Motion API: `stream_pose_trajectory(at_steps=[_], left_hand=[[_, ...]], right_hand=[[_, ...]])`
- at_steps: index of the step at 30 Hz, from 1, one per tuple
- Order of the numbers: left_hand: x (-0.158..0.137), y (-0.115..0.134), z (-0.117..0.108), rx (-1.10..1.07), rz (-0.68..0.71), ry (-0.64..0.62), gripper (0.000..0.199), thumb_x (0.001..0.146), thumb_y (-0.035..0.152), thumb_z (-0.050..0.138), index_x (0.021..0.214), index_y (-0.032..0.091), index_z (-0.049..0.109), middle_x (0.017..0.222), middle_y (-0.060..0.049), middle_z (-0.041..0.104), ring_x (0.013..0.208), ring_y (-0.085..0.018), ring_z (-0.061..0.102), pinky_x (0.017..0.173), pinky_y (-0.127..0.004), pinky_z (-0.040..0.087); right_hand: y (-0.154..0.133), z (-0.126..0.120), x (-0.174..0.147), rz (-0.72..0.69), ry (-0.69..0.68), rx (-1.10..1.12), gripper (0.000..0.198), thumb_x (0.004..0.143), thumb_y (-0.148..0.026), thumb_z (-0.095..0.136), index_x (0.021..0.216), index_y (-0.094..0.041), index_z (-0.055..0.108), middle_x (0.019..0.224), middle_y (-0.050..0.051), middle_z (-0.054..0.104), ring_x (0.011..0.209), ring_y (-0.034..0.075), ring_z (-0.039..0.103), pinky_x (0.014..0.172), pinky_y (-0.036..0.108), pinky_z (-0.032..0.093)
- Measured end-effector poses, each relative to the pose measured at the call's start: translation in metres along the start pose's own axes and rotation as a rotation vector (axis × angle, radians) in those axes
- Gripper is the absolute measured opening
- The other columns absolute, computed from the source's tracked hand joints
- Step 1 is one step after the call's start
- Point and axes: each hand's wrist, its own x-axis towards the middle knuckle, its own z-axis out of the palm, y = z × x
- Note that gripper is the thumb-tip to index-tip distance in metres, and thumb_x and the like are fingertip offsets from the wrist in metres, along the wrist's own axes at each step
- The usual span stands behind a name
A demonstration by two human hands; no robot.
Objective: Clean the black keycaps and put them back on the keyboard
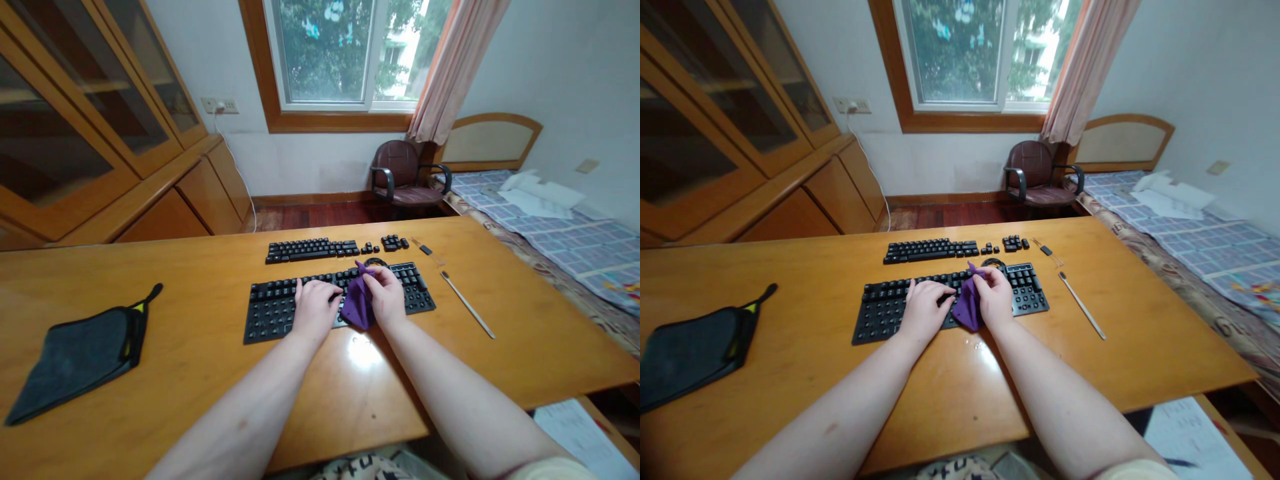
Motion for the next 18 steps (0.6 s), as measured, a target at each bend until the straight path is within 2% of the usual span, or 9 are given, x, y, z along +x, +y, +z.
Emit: stream_pose_trajectory(at_steps=[7, 14, 18], left_hand=[[-0.0003, -0.0015, 0.0013, -0.002, 0.017, 0.007, 0.008, 0.076, 0.025, 0.062, 0.082, 0.029, 0.066, 0.089, 0.002, 0.069, 0.095, -0.021, 0.055, 0.108, -0.055, 0.011], [0.0007, -0.0038, 0.0035, 0.004, -0.009, 0.036, 0.017, 0.077, 0.024, 0.061, 0.092, 0.028, 0.065, 0.092, -0.001, 0.068, 0.097, -0.021, 0.056, 0.109, -0.053, 0.014], [-0.0002, -0.0059, 0.0059, 0.005, 0.001, 0.036, 0.012, 0.077, 0.026, 0.061, 0.088, 0.029, 0.067, 0.092, 0.0, 0.069, 0.099, -0.021, 0.055, 0.109, -0.054, 0.011]], right_hand=[[-0.0004, -0.0004, 0.0003, -0.002, -0.006, 0.008, 0.015, 0.071, -0.028, 0.062, 0.081, -0.018, 0.06, 0.073, 0.0, 0.061, 0.067, 0.014, 0.057, 0.065, 0.028, 0.044], [-0.0003, -0.0014, -0.0001, -0.007, -0.007, 0.003, 0.015, 0.071, -0.028, 0.062, 0.082, -0.018, 0.06, 0.075, 0.001, 0.062, 0.069, 0.015, 0.058, 0.067, 0.029, 0.044], [-0.0008, -0.0005, -0.0002, -0.005, -0.006, 0.01, 0.015, 0.071, -0.029, 0.063, 0.082, -0.018, 0.061, 0.074, 0.001, 0.062, 0.068, 0.015, 0.057, 0.067, 0.029, 0.044]])
